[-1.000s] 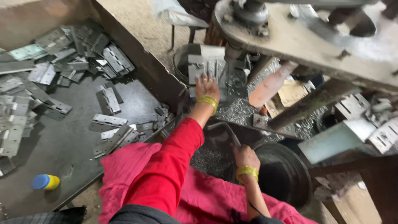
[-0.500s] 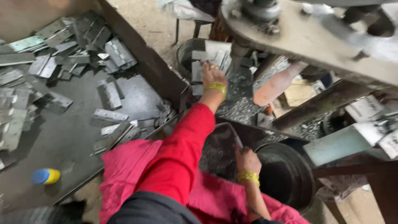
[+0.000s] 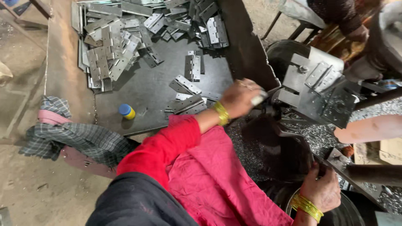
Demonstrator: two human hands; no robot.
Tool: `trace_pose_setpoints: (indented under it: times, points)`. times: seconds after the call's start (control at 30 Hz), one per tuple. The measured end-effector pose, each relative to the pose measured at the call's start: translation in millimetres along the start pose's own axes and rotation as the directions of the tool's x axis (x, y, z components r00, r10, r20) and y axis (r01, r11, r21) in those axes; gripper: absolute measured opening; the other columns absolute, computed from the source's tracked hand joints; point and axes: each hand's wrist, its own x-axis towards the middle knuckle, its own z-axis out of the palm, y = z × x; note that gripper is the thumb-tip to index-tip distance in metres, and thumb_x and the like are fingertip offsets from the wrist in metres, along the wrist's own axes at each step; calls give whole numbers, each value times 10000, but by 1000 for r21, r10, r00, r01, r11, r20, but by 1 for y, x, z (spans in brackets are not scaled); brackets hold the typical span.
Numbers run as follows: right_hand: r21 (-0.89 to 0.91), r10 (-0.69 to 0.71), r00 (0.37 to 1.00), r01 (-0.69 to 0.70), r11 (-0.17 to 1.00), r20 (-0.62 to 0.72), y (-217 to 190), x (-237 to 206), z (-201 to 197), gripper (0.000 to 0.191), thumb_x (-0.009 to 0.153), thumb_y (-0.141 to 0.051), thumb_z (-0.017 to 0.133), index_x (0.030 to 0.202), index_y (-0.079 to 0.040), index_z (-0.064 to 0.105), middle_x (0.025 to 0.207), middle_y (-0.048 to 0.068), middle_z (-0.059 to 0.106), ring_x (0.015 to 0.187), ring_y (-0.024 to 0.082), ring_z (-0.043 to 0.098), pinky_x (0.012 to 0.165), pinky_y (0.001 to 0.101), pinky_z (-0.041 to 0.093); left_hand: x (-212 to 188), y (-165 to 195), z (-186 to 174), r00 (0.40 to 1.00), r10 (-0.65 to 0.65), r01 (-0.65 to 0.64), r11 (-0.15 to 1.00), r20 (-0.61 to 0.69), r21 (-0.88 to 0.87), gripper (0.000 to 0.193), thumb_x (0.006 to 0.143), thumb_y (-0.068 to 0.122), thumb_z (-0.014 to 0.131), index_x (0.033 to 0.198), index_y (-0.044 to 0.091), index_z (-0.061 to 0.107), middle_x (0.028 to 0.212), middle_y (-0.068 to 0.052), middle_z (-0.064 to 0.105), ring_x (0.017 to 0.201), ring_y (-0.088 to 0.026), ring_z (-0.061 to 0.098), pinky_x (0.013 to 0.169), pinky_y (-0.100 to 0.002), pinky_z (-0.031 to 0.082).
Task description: The person operates a drill press to process small metal plates. They pick up each plate, place it under the drill, activate the machine, and then remove the processed plate to a pile.
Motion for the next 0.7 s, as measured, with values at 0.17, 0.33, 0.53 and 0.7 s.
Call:
trace_pose_setpoints:
  times: [0.17,0.33,0.53,0.7]
  points:
    - [48,30,999,-31,998,19,3,-6,7,299,1069,-462,715,1037,-171,778,901,119,766,841,364,727,708,492,531,-64,-119,-66,714,-664,230,523,223,821,434,767,207,606,1190,174,697,1359,-123,623,1336,-387,489,1093,-637,341]
    - [-2,60,997,-60,998,45,4,-8,6,288,1056,-453,705,1119,-182,780,874,131,766,780,360,730,685,482,536,-98,-173,-104,615,-739,244,509,274,825,307,1118,230,516,1364,148,680,1449,-75,647,1446,-280,479,1207,-528,339]
    - [-76,36,999,-35,996,13,11,-8,15,301,1024,-477,704,1120,-207,794,847,151,756,774,386,721,667,492,534,-96,-172,-140,359,-911,330,326,201,886,558,774,274,824,1283,93,684,1405,-108,612,1379,-267,460,1067,-432,362]
    - [-84,38,998,-33,996,57,12,-8,22,373,1036,-521,692,1056,-156,763,849,166,754,815,401,729,700,508,538,-100,-148,-167,253,-967,591,145,-11,794,499,797,349,823,1253,165,737,1403,-73,655,1403,-280,497,1121,-432,392]
